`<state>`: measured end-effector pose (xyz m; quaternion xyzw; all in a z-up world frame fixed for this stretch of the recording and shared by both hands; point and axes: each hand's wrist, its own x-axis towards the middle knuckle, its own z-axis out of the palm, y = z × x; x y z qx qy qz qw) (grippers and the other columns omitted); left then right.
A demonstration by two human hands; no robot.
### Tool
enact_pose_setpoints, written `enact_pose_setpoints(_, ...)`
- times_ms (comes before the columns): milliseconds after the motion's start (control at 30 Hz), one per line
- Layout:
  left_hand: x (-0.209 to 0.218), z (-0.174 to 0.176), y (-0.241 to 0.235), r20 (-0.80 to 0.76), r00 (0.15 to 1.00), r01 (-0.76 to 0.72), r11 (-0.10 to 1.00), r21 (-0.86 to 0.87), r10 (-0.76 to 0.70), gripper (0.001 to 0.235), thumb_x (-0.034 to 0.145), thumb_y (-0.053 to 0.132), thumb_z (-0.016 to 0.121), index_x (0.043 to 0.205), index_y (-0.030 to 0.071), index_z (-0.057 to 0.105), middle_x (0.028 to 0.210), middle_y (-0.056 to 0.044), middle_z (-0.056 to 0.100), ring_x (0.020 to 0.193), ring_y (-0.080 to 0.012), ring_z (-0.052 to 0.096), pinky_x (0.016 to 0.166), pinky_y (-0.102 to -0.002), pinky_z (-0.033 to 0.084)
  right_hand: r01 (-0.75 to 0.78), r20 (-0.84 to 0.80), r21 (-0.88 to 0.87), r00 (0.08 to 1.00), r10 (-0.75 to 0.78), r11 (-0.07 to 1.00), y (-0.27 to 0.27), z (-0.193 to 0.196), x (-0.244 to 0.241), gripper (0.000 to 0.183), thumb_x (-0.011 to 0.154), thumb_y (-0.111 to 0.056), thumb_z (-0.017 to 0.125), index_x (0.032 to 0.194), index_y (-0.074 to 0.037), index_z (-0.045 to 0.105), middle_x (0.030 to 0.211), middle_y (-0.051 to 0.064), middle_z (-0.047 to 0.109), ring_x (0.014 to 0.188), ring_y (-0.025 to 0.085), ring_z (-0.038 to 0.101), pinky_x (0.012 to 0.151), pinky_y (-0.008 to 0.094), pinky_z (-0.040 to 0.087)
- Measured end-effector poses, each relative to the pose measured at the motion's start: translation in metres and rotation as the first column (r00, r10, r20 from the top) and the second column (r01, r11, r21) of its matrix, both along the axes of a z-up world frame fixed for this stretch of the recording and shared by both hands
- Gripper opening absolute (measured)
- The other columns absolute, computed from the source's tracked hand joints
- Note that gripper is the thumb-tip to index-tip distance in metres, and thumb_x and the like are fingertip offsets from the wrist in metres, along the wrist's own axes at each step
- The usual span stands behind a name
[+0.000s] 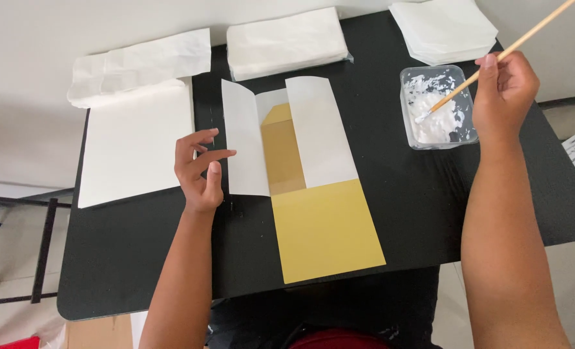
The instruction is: The person folds a white sheet of paper over a yellow cardboard template and smooths it with their hands. Then they use a brush to apply white glue from a container onto the folded paper edges.
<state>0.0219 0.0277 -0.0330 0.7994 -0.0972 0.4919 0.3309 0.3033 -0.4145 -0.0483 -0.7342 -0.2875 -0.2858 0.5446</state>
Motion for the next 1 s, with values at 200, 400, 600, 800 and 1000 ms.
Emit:
enact_pose_setpoints(200, -0.001, 0.006, 0.001, -0.023, 1.000, -0.007, 1.000, -0.026, 0.006, 0.053, 0.110, 0.042, 0.041, 0.094, 0.008, 0.079, 0.123, -0.011, 0.058, 0.106, -0.0294, 0.057, 0.087, -0.041, 0.049, 0.017, 0.002, -0.028, 1.000, -0.017, 0.999, -0.002, 0.004, -0.004, 0.035, 0.131, -0.023, 0.056, 0.117, 0.007, 0.068, 0.091, 0.010, 0.056, 0.080, 0.016, 0.047, 0.075, 0.035, 0.038)
enact_pose_setpoints(400, 0.000, 0.003, 0.001, -0.056, 0.998, 0.033, 0.997, -0.063, -0.037, 0.055, 0.111, 0.046, 0.041, 0.096, 0.009, 0.079, 0.123, -0.010, 0.056, 0.106, -0.0300, 0.059, 0.086, -0.043, 0.046, 0.030, -0.028, -0.015, 0.999, -0.031, 0.999, -0.006, -0.001, 0.001, 0.032, 0.129, -0.022, 0.057, 0.116, 0.005, 0.067, 0.095, 0.009, 0.059, 0.084, 0.014, 0.050, 0.078, 0.032, 0.039)
enact_pose_setpoints(600, -0.002, 0.013, -0.006, -0.126, 0.990, 0.077, 0.995, 0.061, -0.069, 0.050, 0.108, 0.044, 0.041, 0.106, 0.011, 0.078, 0.128, -0.012, 0.059, 0.115, -0.0304, 0.058, 0.089, -0.042, 0.047, 0.019, -0.151, 0.002, 0.988, -0.018, 1.000, 0.007, 0.014, -0.019, 0.028, 0.128, -0.022, 0.054, 0.115, 0.000, 0.067, 0.074, 0.000, 0.042, 0.066, 0.008, 0.035, 0.067, 0.031, 0.030)
enact_pose_setpoints(800, -0.008, 0.014, -0.024, -0.150, 0.984, 0.118, 0.985, 0.123, -0.099, 0.059, 0.108, 0.055, 0.037, 0.117, 0.012, 0.077, 0.133, -0.012, 0.059, 0.116, -0.0313, 0.058, 0.090, -0.045, 0.047, -0.006, -0.117, -0.010, 0.993, 0.005, 1.000, 0.007, 0.007, -0.013, 0.034, 0.126, -0.029, 0.056, 0.114, 0.001, 0.068, 0.074, 0.001, 0.043, 0.068, 0.009, 0.037, 0.067, 0.031, 0.030)
enact_pose_setpoints(1000, -0.005, 0.014, -0.031, -0.164, 0.981, 0.127, 0.982, 0.138, -0.104, 0.058, 0.107, 0.052, 0.037, 0.116, 0.011, 0.077, 0.131, -0.011, 0.060, 0.114, -0.0283, 0.058, 0.091, -0.041, 0.045, 0.004, -0.155, -0.029, 0.988, -0.009, 1.000, 0.008, 0.018, -0.026, 0.034, 0.125, -0.030, 0.056, 0.114, 0.001, 0.067, 0.074, 0.001, 0.043, 0.067, 0.009, 0.037, 0.066, 0.030, 0.031)
